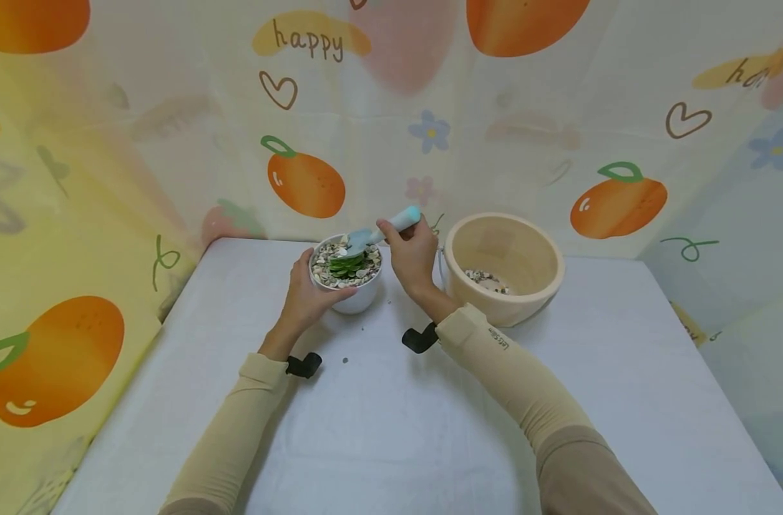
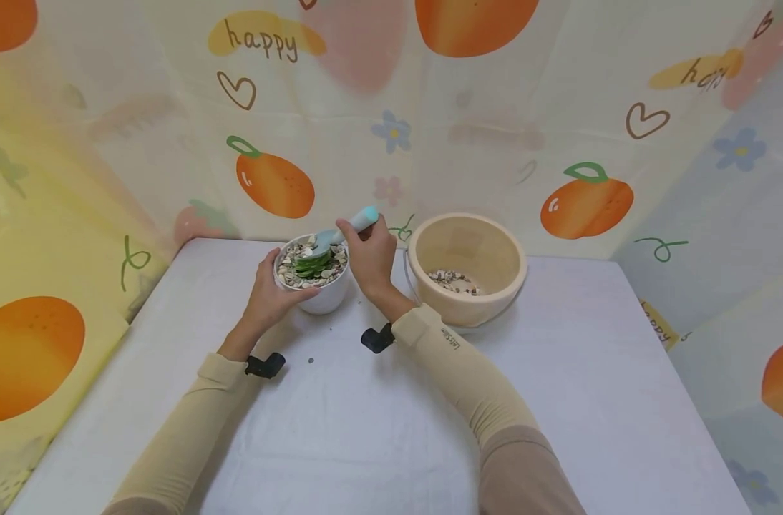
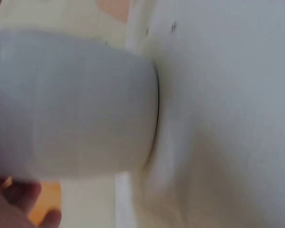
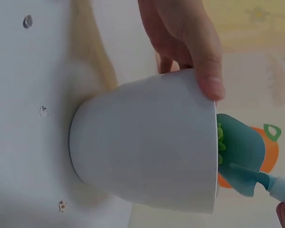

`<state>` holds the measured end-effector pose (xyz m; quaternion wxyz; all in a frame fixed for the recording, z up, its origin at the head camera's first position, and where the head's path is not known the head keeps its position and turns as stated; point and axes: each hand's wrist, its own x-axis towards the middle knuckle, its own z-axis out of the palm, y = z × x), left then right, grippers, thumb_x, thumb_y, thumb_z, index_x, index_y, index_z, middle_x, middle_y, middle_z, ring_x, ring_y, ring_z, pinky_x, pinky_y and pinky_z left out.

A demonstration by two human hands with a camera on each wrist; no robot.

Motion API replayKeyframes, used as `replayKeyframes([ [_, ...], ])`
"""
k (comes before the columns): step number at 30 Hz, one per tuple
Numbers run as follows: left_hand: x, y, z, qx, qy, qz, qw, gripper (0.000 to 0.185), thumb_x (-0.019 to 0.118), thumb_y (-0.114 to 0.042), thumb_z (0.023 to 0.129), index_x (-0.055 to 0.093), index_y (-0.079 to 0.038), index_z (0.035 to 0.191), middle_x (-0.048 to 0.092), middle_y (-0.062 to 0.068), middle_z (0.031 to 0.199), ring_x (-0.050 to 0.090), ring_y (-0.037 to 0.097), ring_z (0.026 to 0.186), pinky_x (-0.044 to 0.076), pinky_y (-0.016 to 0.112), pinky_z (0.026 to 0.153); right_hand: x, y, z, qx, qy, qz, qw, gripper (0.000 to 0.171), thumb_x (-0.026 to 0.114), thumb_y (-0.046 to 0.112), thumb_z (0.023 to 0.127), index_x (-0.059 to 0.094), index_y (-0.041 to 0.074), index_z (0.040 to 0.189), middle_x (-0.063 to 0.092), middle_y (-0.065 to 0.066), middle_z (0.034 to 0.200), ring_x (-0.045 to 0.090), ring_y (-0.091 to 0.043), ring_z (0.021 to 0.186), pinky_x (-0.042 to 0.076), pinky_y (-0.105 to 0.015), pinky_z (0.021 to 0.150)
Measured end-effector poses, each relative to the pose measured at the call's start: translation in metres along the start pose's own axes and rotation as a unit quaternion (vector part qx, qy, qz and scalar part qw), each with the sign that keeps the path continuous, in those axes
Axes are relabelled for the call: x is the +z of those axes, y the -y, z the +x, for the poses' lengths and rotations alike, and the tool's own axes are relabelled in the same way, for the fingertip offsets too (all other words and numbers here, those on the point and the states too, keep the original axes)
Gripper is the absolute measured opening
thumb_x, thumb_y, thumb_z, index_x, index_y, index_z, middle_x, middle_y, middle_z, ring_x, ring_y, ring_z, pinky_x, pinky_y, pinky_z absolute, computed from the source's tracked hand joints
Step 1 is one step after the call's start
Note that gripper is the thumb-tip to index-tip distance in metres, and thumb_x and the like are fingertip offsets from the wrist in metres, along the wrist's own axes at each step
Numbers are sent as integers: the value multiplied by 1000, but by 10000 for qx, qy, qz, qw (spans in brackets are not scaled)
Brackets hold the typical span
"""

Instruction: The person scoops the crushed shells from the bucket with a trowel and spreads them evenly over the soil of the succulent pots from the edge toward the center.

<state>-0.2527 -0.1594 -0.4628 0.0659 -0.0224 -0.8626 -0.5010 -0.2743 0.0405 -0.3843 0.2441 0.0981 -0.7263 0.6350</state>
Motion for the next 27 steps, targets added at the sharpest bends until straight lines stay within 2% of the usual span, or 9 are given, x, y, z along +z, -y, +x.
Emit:
replayKeyframes([
  [3,-6,6,5,111,320,-228,9992,110,86,-34,72,16,-8,153,28,18,152,29,32,140,25,55,116,1,-2,-1,-84,28,-27,10000,24,71,23,90,60,2,94,68,-17,79,67,-25,73,53,-24,65],
  [5,-12,2,8,123,602,-414,9972,108,86,-28,73,16,-8,154,26,17,154,26,32,143,23,55,118,1,-4,-1,-71,32,-79,9999,25,71,23,90,61,1,95,68,-17,80,68,-25,73,52,-23,65],
  [10,-18,0,15,-41,1097,-448,9929,114,84,-28,75,6,-10,156,14,16,161,18,34,148,20,56,119,1,-6,-3,20,47,-80,10000,25,71,23,90,61,1,96,70,-18,83,69,-27,75,55,-25,67],
  [11,-17,5,17,-40,1112,-429,9929,116,85,-30,75,4,-12,157,12,16,162,17,33,148,20,56,119,0,-5,-4,24,56,-55,10000,25,71,22,90,61,1,97,70,-18,83,70,-27,76,55,-26,68],
  [20,-12,9,17,120,848,-609,9945,115,87,-25,72,10,-10,156,19,18,160,21,34,147,20,56,119,1,-3,-2,10,36,-4,10000,28,73,24,88,61,0,97,70,-18,83,69,-25,75,54,-26,68],
  [27,-4,6,11,420,521,-743,9950,103,87,-23,72,22,-12,152,32,15,151,32,30,139,25,54,117,4,0,2,-63,111,-70,9999,27,73,25,89,61,2,94,71,-18,81,70,-26,75,54,-26,67],
])
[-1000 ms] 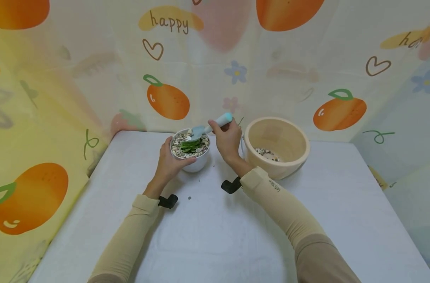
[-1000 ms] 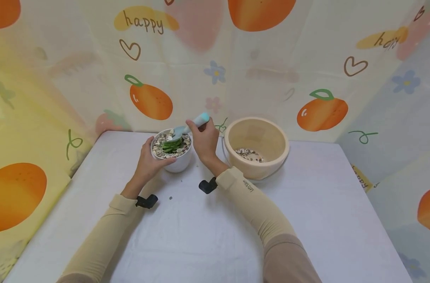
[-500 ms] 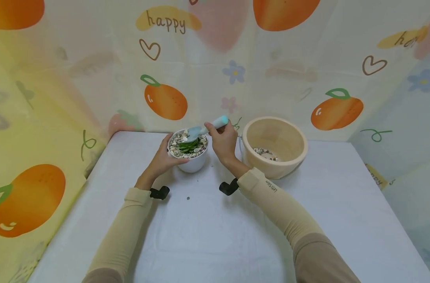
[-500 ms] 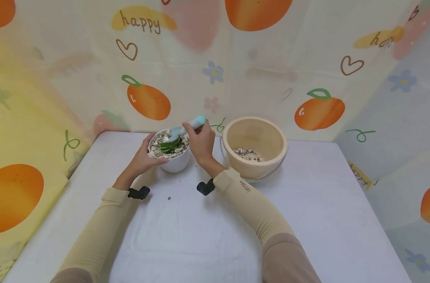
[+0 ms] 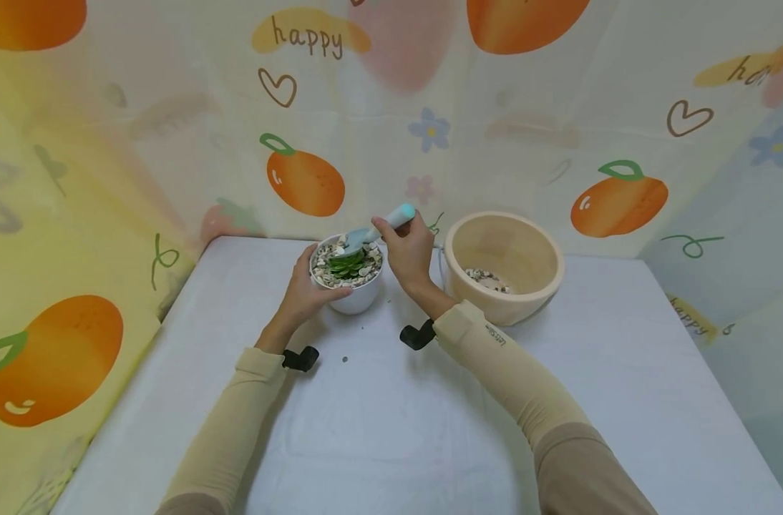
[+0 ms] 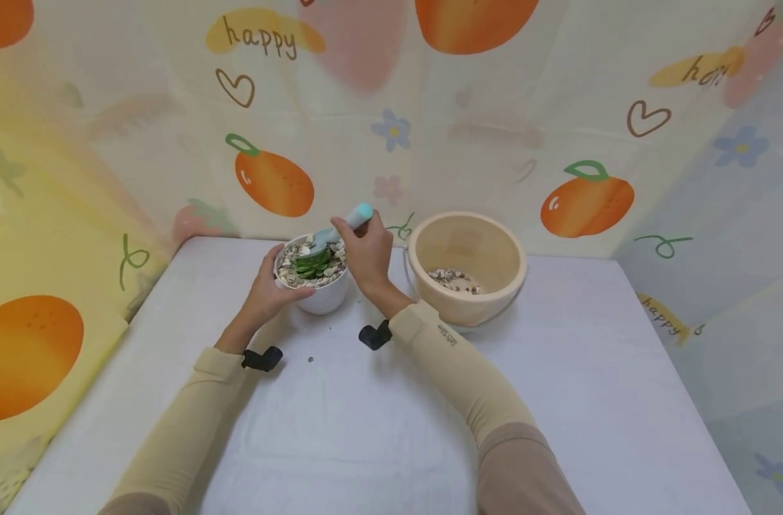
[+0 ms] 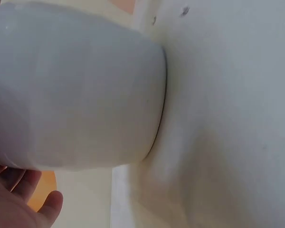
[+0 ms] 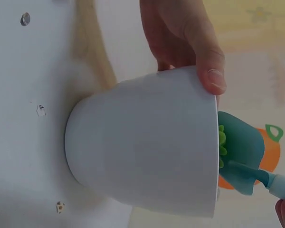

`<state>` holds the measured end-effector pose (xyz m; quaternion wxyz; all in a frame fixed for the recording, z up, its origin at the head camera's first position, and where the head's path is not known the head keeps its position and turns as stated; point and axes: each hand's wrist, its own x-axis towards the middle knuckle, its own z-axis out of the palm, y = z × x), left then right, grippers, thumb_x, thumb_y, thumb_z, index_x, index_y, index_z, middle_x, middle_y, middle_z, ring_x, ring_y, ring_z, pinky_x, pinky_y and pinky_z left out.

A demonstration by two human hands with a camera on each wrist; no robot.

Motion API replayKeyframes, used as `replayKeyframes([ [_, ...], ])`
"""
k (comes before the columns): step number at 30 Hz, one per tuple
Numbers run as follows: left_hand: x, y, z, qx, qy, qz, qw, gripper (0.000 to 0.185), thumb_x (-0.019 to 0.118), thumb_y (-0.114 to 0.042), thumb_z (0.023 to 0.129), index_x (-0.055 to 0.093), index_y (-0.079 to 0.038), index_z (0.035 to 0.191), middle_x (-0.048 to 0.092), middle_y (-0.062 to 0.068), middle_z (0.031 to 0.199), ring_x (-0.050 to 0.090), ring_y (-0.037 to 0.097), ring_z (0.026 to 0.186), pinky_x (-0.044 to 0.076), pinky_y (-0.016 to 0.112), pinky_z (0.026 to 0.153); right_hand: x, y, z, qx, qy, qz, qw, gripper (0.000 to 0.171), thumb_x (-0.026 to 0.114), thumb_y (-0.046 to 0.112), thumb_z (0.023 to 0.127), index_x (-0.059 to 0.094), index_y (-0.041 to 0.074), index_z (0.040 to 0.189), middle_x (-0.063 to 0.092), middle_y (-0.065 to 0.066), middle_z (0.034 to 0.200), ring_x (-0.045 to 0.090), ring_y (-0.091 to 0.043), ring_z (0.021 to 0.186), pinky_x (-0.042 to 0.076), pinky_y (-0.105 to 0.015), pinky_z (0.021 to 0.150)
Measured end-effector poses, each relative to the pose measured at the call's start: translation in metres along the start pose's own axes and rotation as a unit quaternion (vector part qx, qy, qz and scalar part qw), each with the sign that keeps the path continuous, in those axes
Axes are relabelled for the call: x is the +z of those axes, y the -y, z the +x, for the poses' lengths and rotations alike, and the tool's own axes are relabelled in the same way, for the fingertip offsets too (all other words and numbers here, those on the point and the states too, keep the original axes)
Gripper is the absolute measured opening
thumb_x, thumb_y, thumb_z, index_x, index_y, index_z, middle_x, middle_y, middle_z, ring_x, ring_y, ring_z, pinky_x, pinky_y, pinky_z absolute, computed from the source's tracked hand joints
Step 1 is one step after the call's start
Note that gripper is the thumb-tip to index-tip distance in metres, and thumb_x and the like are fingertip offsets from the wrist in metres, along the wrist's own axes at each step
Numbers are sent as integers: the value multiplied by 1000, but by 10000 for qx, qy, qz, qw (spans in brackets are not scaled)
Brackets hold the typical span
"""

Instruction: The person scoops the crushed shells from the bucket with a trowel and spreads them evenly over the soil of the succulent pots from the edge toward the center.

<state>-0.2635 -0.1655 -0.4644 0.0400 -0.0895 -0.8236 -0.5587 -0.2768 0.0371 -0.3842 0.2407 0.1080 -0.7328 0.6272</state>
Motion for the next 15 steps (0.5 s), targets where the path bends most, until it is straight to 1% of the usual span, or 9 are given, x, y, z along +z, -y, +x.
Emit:
replayKeyframes([
  [3,2,-2,-2,54,-65,60,9999,102,86,-24,72,24,-13,152,34,14,150,33,30,138,25,55,116,1,0,2,18,27,7,10000,25,72,23,89,61,1,95,70,-18,82,70,-27,76,55,-26,68],
  [8,3,-2,-3,-72,-137,274,9995,103,87,-25,72,23,-12,152,34,14,150,32,30,138,26,55,116,2,-1,4,99,14,114,9999,26,72,23,89,61,1,96,71,-19,85,71,-29,79,58,-28,70],
  [11,5,-3,-5,-121,-269,331,9990,105,88,-27,70,24,-11,152,35,14,149,32,30,137,26,56,115,2,-1,6,111,34,148,9998,26,72,23,89,60,1,96,70,-19,86,71,-29,80,58,-28,71],
  [15,8,-6,-10,-151,-441,446,9979,110,88,-34,69,22,-8,152,34,17,149,32,33,136,27,58,113,3,1,9,41,75,173,9998,25,73,22,88,60,1,94,70,-20,85,70,-29,80,58,-28,72],
])
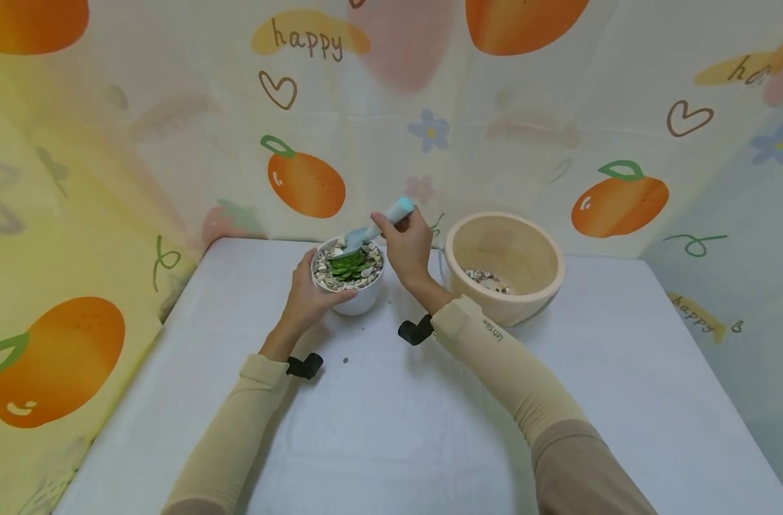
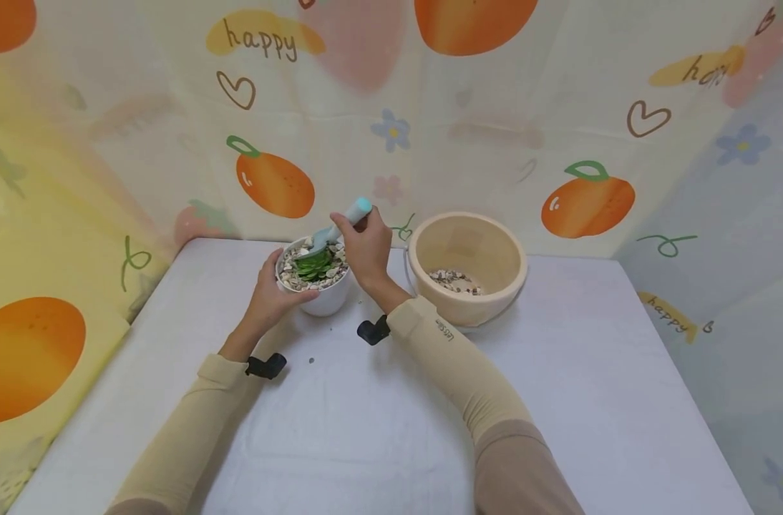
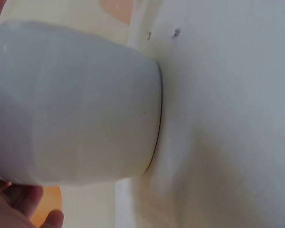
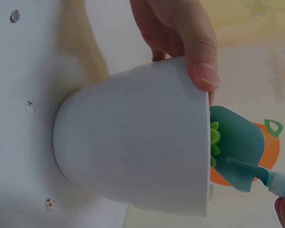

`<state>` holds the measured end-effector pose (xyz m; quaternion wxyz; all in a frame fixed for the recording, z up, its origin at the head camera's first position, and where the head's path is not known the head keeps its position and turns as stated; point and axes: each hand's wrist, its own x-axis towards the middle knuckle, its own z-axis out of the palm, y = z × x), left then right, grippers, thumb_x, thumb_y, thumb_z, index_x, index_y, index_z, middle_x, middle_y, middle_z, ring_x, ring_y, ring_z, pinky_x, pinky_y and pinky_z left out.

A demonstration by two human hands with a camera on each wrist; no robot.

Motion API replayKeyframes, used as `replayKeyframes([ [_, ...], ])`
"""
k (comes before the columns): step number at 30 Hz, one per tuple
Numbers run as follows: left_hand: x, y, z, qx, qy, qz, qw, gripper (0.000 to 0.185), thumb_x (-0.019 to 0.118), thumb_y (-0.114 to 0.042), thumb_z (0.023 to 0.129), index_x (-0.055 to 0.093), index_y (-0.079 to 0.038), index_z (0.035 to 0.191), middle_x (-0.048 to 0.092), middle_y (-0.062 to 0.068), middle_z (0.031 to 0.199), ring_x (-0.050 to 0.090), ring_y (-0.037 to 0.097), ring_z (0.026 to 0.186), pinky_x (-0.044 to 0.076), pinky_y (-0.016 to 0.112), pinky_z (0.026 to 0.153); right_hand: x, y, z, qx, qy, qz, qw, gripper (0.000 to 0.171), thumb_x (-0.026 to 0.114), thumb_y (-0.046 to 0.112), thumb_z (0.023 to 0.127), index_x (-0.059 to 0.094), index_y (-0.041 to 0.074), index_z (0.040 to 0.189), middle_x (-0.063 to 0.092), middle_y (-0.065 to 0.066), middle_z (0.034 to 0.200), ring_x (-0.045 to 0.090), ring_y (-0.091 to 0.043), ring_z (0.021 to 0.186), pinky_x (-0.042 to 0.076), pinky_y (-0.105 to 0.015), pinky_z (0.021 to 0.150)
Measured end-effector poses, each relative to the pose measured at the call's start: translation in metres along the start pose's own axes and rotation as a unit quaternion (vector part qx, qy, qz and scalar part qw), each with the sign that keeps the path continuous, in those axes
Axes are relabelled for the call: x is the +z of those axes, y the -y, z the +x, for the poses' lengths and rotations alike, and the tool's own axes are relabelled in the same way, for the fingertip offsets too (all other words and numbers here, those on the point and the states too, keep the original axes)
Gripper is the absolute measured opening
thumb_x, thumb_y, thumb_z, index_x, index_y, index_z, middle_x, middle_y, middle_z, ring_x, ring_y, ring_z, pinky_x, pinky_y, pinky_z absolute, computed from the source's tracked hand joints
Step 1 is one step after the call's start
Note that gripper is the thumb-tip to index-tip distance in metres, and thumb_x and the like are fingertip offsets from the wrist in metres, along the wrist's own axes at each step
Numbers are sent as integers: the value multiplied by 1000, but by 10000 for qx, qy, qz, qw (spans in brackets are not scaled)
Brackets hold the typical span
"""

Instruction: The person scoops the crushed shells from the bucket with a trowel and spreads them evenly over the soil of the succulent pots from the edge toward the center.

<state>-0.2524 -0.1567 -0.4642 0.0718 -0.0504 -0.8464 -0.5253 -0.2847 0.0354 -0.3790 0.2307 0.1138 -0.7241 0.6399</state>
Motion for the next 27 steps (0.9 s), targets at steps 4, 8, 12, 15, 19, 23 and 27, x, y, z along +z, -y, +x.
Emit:
replayKeyframes([
  [4,2,-2,-4,-152,-6,265,9995,114,86,-41,70,16,-7,154,28,20,152,29,35,137,28,59,112,-2,2,4,-86,46,-63,9999,26,74,24,88,60,3,92,70,-19,82,69,-28,76,56,-26,69],
  [8,-5,-2,-2,-207,214,444,9986,115,85,-39,71,13,-7,155,25,21,153,26,37,139,27,61,112,-5,5,7,-105,107,-115,9998,26,74,26,87,61,3,92,70,-18,81,69,-26,75,54,-24,65],
  [12,-11,-1,5,-197,562,462,9972,116,85,-37,72,10,-9,156,21,21,156,21,37,144,24,62,114,-8,6,10,-16,125,-54,9999,26,75,24,87,62,2,93,71,-19,86,70,-26,79,57,-25,69],
  [15,-13,-1,10,-294,748,492,9955,117,84,-37,73,7,-12,157,18,20,158,20,37,146,23,62,116,-10,6,12,15,139,-31,9999,26,75,24,87,62,2,93,71,-19,87,70,-26,81,58,-26,71],
  [19,-15,-1,12,-353,801,492,9949,117,84,-36,73,7,-12,157,17,20,159,20,37,147,22,61,116,-11,7,14,-35,135,-17,9999,27,75,24,87,62,1,94,70,-19,86,70,-26,80,58,-27,70],
  [23,-14,1,12,-272,758,427,9958,116,84,-36,73,9,-12,157,17,19,160,19,37,147,21,61,116,-13,8,14,-58,108,61,9999,28,76,25,86,63,1,93,70,-19,85,70,-27,79,59,-27,70],
  [27,-12,3,11,-308,738,288,9964,116,85,-35,73,8,-15,157,17,17,160,19,35,148,20,60,117,-16,10,14,-75,121,137,9998,26,76,24,85,63,2,92,70,-20,85,71,-28,79,59,-27,70],
])
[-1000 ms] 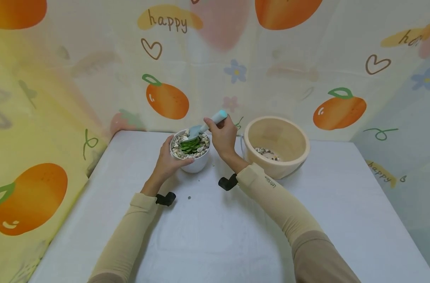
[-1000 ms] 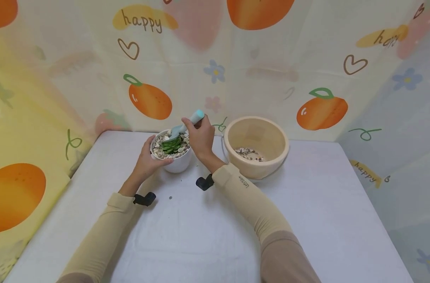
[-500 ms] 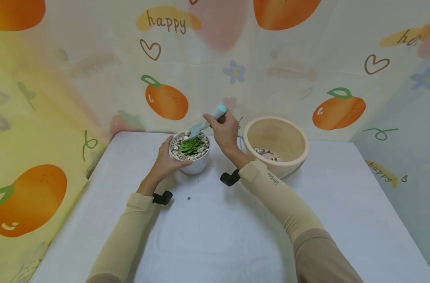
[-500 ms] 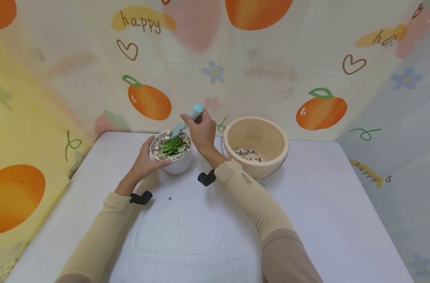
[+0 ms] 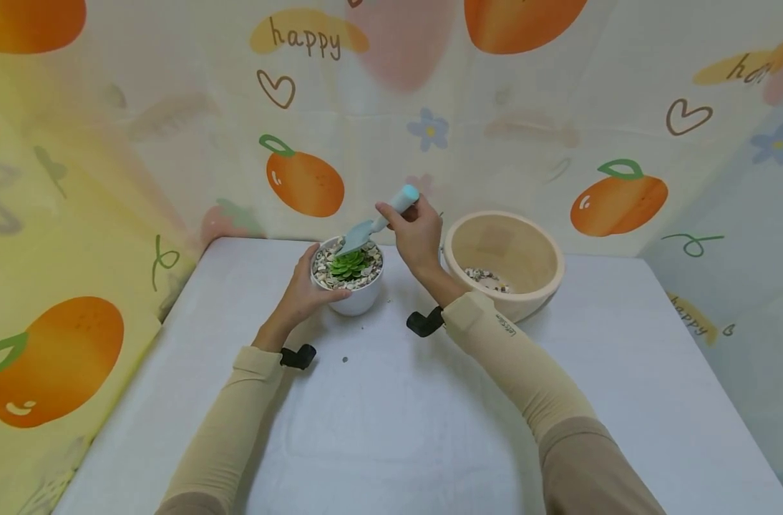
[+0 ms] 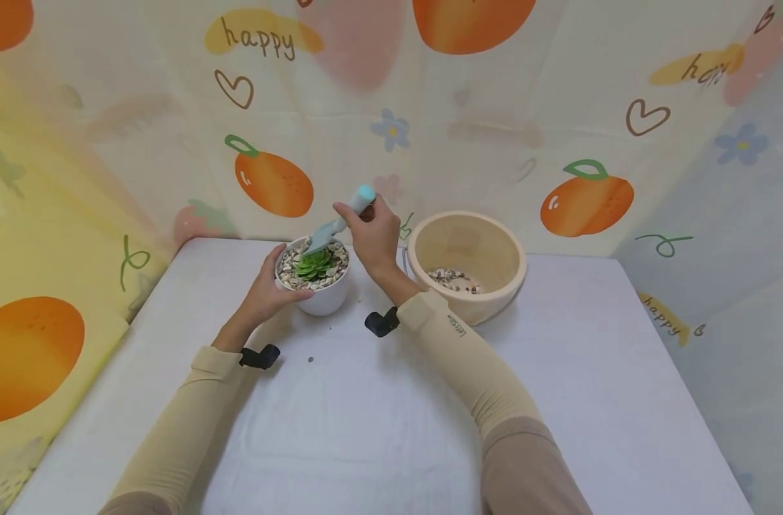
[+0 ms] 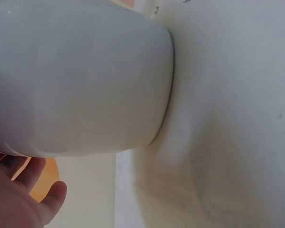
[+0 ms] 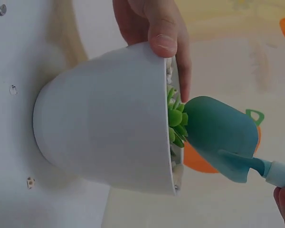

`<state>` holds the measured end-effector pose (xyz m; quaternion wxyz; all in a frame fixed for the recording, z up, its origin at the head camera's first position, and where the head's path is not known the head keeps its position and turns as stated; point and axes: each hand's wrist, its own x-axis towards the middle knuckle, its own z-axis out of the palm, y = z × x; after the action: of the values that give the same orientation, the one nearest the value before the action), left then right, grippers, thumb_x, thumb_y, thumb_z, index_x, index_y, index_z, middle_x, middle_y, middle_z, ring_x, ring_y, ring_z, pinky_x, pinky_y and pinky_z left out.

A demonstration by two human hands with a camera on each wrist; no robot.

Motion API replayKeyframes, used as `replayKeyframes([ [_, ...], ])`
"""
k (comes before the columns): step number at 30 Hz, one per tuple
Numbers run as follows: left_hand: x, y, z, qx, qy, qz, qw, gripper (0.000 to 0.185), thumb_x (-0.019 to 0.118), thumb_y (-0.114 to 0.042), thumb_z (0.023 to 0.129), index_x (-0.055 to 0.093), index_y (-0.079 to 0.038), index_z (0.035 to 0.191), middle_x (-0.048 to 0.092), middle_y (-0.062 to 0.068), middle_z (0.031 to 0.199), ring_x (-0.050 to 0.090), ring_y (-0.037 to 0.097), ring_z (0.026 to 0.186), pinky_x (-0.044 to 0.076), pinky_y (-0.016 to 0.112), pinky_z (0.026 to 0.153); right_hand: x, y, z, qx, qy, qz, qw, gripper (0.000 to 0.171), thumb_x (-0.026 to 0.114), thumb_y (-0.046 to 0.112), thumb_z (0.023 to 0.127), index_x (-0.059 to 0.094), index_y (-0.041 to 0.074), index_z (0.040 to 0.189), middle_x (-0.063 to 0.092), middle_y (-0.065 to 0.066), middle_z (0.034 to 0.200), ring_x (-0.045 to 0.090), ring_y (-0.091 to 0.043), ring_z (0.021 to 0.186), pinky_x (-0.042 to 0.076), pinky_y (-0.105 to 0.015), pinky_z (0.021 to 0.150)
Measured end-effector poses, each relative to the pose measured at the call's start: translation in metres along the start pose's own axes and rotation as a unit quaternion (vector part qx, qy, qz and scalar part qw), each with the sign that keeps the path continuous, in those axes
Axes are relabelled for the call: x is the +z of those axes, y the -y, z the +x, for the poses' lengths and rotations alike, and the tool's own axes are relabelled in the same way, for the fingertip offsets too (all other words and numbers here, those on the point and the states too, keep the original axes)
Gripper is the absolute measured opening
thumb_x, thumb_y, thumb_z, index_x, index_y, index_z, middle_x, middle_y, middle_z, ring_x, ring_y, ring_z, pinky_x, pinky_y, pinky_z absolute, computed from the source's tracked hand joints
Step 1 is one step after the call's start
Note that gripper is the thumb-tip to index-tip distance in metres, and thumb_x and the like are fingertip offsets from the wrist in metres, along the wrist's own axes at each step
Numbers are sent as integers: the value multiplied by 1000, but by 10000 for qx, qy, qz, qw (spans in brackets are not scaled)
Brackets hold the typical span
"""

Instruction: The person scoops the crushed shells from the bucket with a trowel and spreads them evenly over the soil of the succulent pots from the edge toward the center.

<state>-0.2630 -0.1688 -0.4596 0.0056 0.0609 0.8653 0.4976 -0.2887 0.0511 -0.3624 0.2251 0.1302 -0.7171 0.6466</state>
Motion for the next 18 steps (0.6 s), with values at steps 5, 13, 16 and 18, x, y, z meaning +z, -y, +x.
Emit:
replayKeyframes([
  [5,2,0,-1,-96,-20,-94,9999,117,85,-36,73,6,-16,157,16,17,160,19,35,148,19,59,118,-5,5,0,68,33,82,9999,27,75,22,86,65,0,98,70,-21,87,71,-31,83,59,-27,71],
  [13,1,-3,-2,-59,-61,96,9999,117,86,-37,71,9,-14,157,19,19,159,22,37,146,23,60,116,-23,12,5,189,4,335,9993,43,75,18,86,63,4,125,70,-20,98,71,-23,86,60,-32,74],
  [16,0,-2,-1,-71,-72,57,9999,117,86,-36,71,9,-14,157,19,19,159,22,37,146,23,59,117,-31,13,7,307,-62,396,9987,37,77,17,84,67,1,116,71,-15,95,70,-14,82,60,-31,74],
  [18,0,-2,0,-71,-69,12,10000,116,86,-35,72,9,-13,157,19,19,159,22,36,146,22,59,117,-37,13,9,466,-104,499,9976,32,77,16,84,68,-1,109,70,-9,90,70,-13,82,60,-30,74],
])
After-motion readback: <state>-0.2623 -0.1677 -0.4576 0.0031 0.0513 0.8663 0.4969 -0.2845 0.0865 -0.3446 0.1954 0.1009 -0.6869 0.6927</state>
